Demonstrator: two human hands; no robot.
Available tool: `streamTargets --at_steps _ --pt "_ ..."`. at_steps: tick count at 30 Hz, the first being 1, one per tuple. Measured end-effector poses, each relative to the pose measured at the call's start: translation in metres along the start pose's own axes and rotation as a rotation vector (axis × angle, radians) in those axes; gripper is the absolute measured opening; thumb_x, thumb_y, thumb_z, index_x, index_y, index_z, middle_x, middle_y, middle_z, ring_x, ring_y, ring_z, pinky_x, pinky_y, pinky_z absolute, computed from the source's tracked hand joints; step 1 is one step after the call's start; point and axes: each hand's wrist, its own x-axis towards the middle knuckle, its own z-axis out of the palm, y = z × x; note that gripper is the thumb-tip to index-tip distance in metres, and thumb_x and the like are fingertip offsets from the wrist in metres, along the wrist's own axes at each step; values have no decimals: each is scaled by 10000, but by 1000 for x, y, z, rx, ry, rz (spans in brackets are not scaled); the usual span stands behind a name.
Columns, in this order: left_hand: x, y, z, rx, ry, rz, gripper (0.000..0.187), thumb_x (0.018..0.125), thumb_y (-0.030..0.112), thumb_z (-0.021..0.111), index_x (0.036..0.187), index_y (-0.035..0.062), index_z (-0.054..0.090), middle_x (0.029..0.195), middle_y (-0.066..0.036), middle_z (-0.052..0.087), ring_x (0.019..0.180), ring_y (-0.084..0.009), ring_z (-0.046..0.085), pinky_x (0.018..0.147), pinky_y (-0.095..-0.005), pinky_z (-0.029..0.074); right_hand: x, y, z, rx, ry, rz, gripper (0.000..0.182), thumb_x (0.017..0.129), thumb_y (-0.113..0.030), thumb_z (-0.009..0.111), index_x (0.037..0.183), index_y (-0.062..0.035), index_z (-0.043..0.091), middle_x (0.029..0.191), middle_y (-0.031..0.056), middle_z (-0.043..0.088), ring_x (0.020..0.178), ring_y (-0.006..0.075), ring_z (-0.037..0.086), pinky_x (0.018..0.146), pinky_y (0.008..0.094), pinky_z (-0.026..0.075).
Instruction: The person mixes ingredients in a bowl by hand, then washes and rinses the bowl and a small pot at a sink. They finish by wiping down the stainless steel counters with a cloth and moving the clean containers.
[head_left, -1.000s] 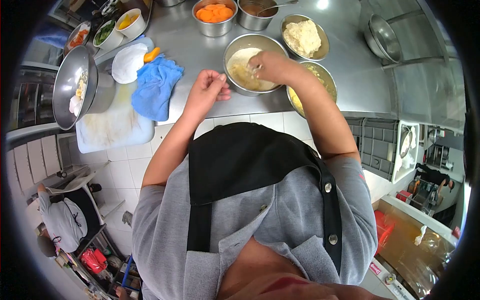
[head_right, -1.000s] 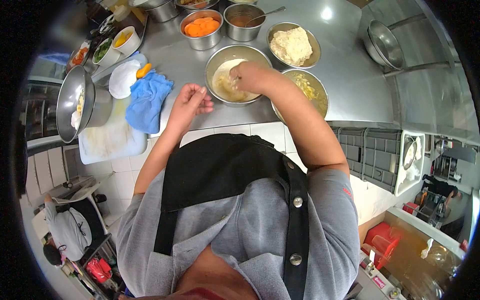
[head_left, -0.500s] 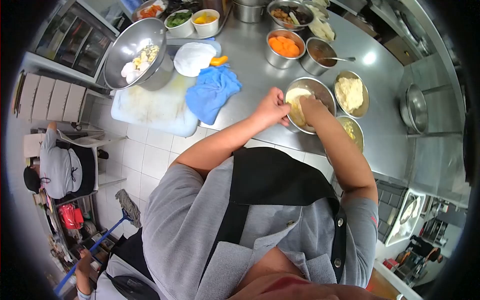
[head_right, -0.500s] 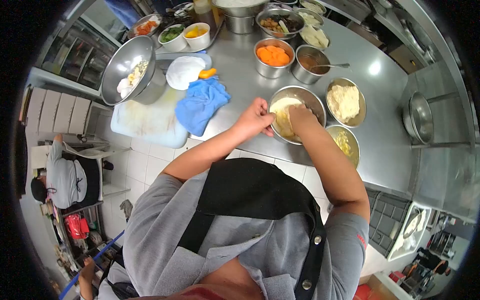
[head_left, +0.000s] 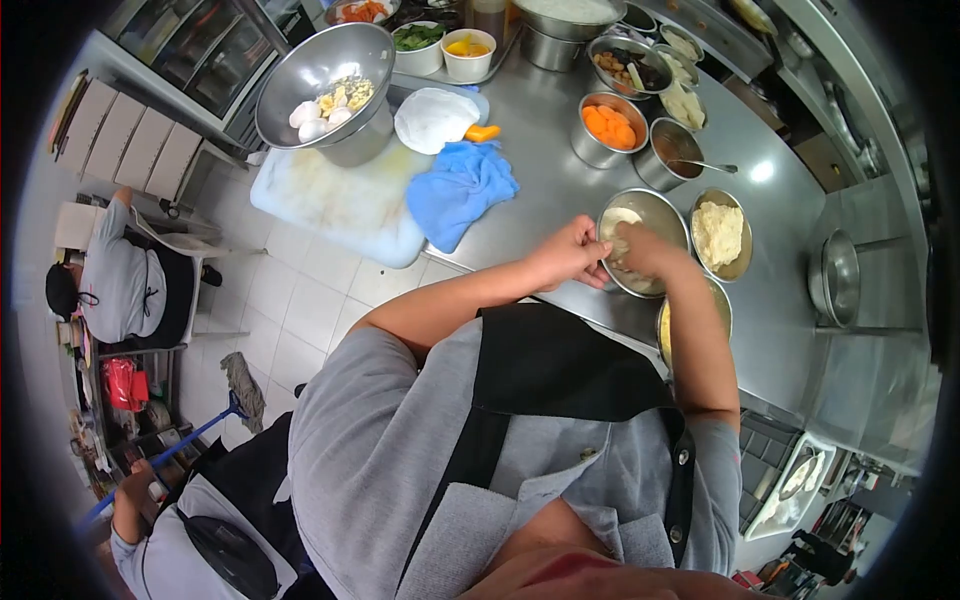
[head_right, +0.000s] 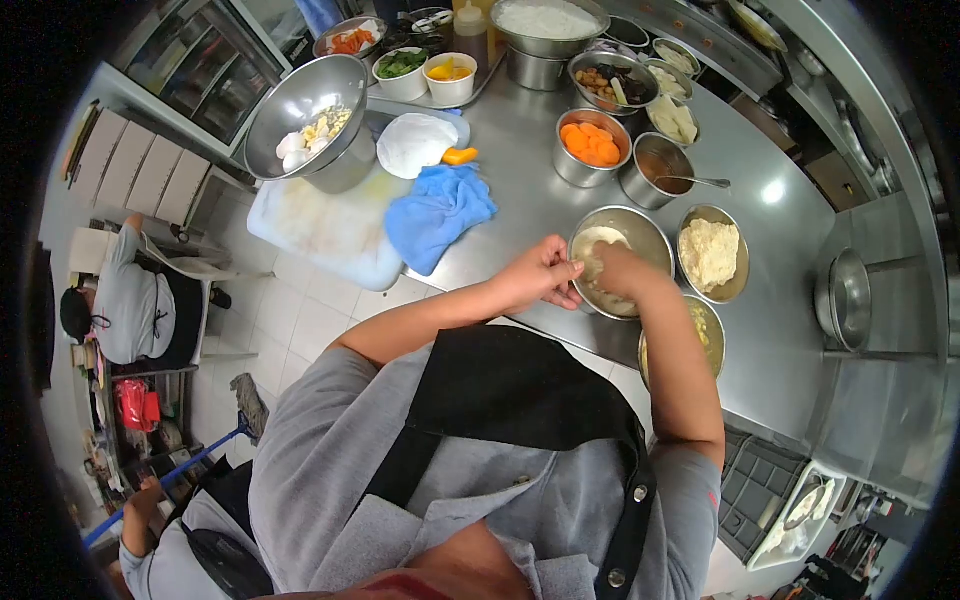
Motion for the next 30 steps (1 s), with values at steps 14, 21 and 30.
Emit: streamTargets --at_steps 14,21,30 --pt "-2 4 5 -54 21 -31 205 891 142 509 891 44 329 817 -97 493 686 -201 619 629 -343 568 5 -1 -5 141 -188 -167 369 788 -163 533 1126 -21 491 1061 212 571 1002 311 553 824 388 431" --pt "1 2 3 -75 15 -36 216 888 141 511 910 27 329 829 -104 499 650 -192 607 611 -346 571 6 -2 2 -64 -8 16 405 773 -198 592 1107 -4 469 1161 233 475 1063 355 505 893 401 414" --pt "1 3 7 -61 18 -84 226 896 166 511 904 68 308 796 -91 519 657 -192 620 608 -335 568 4 -6 11 180 -76 79 499 723 -161 639 1134 25 425 1125 266 493 1082 374 491 898 397 410"
